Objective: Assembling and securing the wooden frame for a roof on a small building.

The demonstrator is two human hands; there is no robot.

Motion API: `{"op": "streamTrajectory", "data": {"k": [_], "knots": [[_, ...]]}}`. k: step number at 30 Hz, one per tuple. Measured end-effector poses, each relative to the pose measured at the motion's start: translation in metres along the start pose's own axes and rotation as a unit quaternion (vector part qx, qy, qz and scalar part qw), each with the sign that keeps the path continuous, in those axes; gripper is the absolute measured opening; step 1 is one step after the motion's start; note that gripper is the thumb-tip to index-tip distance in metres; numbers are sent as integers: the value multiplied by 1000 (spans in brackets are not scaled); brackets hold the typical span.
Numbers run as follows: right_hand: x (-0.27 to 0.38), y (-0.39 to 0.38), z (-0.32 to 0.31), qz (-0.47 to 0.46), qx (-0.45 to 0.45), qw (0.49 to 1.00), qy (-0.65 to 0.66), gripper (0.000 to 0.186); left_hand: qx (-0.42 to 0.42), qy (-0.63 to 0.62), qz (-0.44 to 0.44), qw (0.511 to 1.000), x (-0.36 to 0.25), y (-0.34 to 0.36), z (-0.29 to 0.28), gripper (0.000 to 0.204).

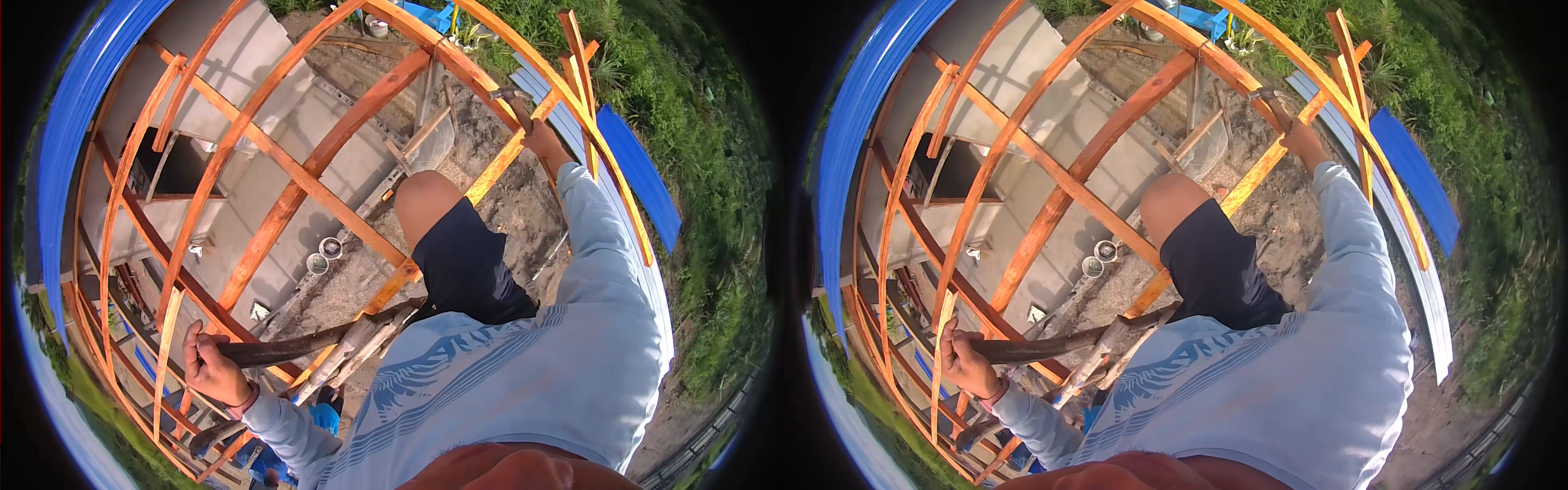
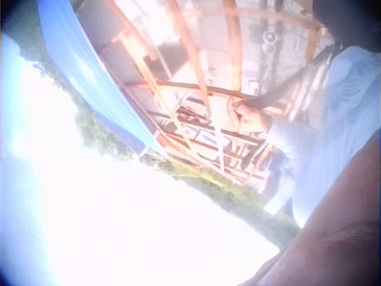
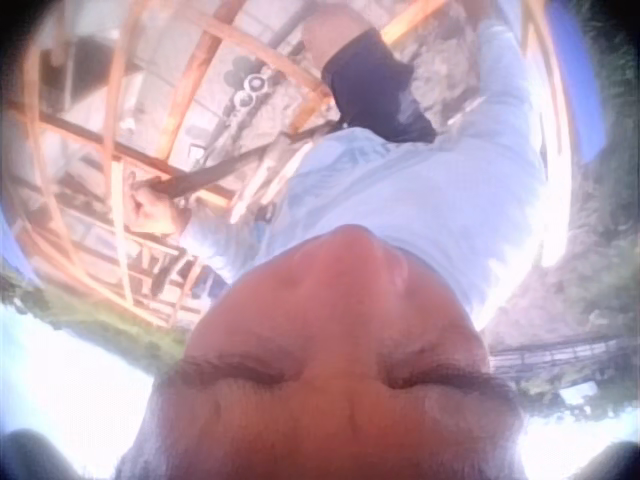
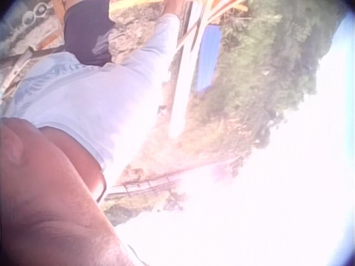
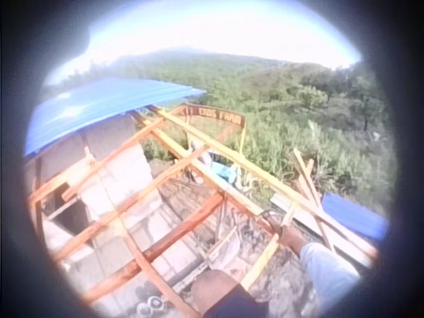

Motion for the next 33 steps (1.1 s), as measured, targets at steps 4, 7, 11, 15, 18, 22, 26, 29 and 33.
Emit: {"op": "streamTrajectory", "data": {"k": [4, 7, 11, 15, 18, 22, 26, 29, 33], "knots": [[-85, 36, 32, 78, -11, 997, 12, 62, 5, 84, -21, 996, 7, -10, -14, 25], [-95, 70, 55, 78, 2, 997, 13, 61, 16, 89, -95, 991, 8, -28, -38, 25], [-117, 125, 63, 85, -43, 995, -35, 61, 115, 243, -228, 936, -18, -24, -31, 28], [-189, 174, 71, 84, -52, 995, -4, 85, 100, 347, -330, 872, -28, -3, -7, 27], [-160, 184, 104, 218, -96, 967, -94, 80, 44, 352, -344, 869, -31, -16, -24, 24], [-151, 207, 109, 132, 12, 965, -225, 78, 42, 416, -395, 818, -22, -4, -15, 21], [-152, 220, 140, 76, 170, 898, -400, 75, 52, 459, -410, 787, -27, -18, -23, 22], [-176, 215, 136, 41, 267, 817, -509, 74, 55, 465, -448, 762, -25, -21, -21, 23], [-190, 209, 146, 2, 352, 735, -580, 72, 8, 398, -453, 798, -36, -38, -49, 21]]}}
Point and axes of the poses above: each hand's wrist, its own y-axis towards the middle knuckle, its own z-axis out of the palm, x = y × z, the point moved 10 cm from there along y, towards the middle knuckle, and after that the axes turned 14 degrees about x, right-handed, at the moved point
